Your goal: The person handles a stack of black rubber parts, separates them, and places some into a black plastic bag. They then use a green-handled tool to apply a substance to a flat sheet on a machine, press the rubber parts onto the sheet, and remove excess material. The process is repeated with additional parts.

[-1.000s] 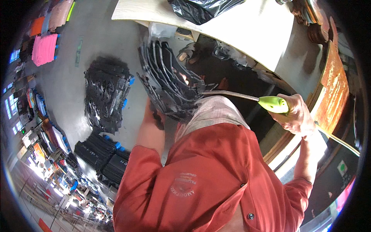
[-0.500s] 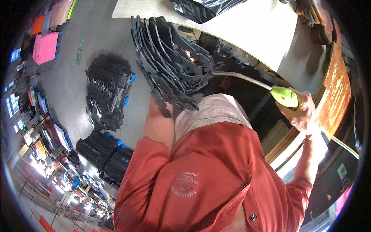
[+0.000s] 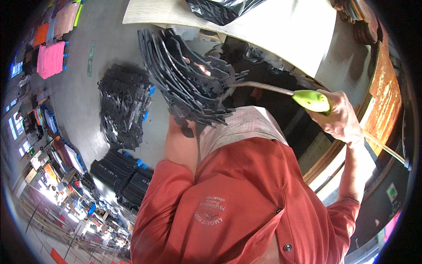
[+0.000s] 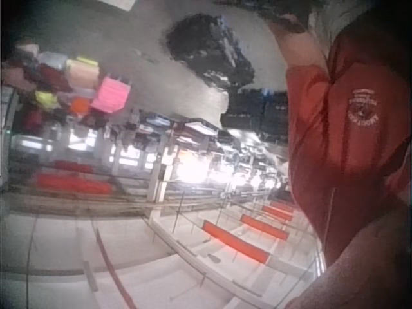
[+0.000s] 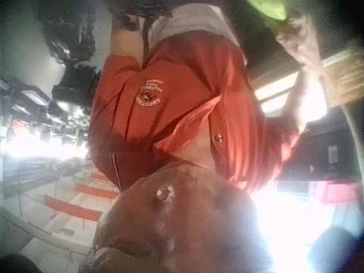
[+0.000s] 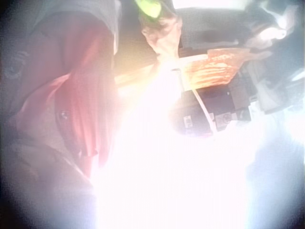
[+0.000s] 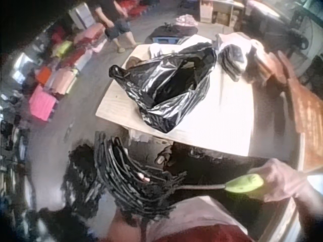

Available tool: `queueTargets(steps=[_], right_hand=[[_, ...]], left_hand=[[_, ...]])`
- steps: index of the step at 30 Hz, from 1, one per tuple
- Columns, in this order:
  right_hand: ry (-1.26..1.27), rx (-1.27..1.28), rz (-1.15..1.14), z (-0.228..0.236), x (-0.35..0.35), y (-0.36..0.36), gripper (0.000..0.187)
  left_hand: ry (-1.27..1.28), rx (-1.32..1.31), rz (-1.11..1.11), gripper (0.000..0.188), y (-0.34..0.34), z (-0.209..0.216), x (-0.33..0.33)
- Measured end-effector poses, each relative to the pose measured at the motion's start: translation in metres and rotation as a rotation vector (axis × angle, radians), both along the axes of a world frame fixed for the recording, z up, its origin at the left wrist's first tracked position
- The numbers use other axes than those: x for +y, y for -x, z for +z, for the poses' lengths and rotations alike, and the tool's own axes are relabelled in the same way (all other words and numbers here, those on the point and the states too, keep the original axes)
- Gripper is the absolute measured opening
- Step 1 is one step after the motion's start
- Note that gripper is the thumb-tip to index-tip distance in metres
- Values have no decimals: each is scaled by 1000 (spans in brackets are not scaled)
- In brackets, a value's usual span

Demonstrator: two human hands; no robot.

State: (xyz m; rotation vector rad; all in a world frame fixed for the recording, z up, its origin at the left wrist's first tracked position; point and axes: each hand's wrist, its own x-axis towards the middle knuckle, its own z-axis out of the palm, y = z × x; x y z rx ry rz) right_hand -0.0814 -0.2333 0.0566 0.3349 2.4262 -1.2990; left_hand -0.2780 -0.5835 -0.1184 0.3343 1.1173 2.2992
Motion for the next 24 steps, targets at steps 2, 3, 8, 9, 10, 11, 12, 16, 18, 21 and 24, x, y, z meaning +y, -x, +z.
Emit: queueTargets(steps=[2, 3, 8, 9, 10, 11, 12, 16, 18, 21, 24], right_hand=[[-45, -7, 116, 0, -2, 3, 16], [-34, -80, 80, 0, -2, 3, 16], [-5, -87, 57, 1, 7, -1, 16], [1, -66, 55, 2, 10, -1, 16], [8, -45, 53, 2, 11, -1, 17], [18, -40, 31, 4, 14, 0, 20], [39, 9, 3, 5, 15, 2, 21], [15, 36, -10, 19, 18, 13, 24], [80, -12, -14, 25, 18, 19, 24], [21, -17, 14, 27, 14, 25, 22], [-48, -10, 80, 21, 9, 30, 20]], left_hand=[[-56, -94, -44, 49, 0, 1, -1], [-62, -100, -45, 49, 0, 1, -2], [-87, -152, -42, 52, 6, 3, -10], [-92, -163, -42, 53, 7, 3, -12], [-104, -181, -40, 54, 9, 3, -14], [-110, -199, -40, 54, 11, 2, -16], [-123, -215, -35, 55, 13, 2, -18], [-154, -282, -17, 59, 17, 1, -28], [-168, -311, -2, 60, 16, 1, -33], [-193, -366, 21, 63, 11, 2, -38], [-237, -418, 38, 67, -1, 2, -39]])
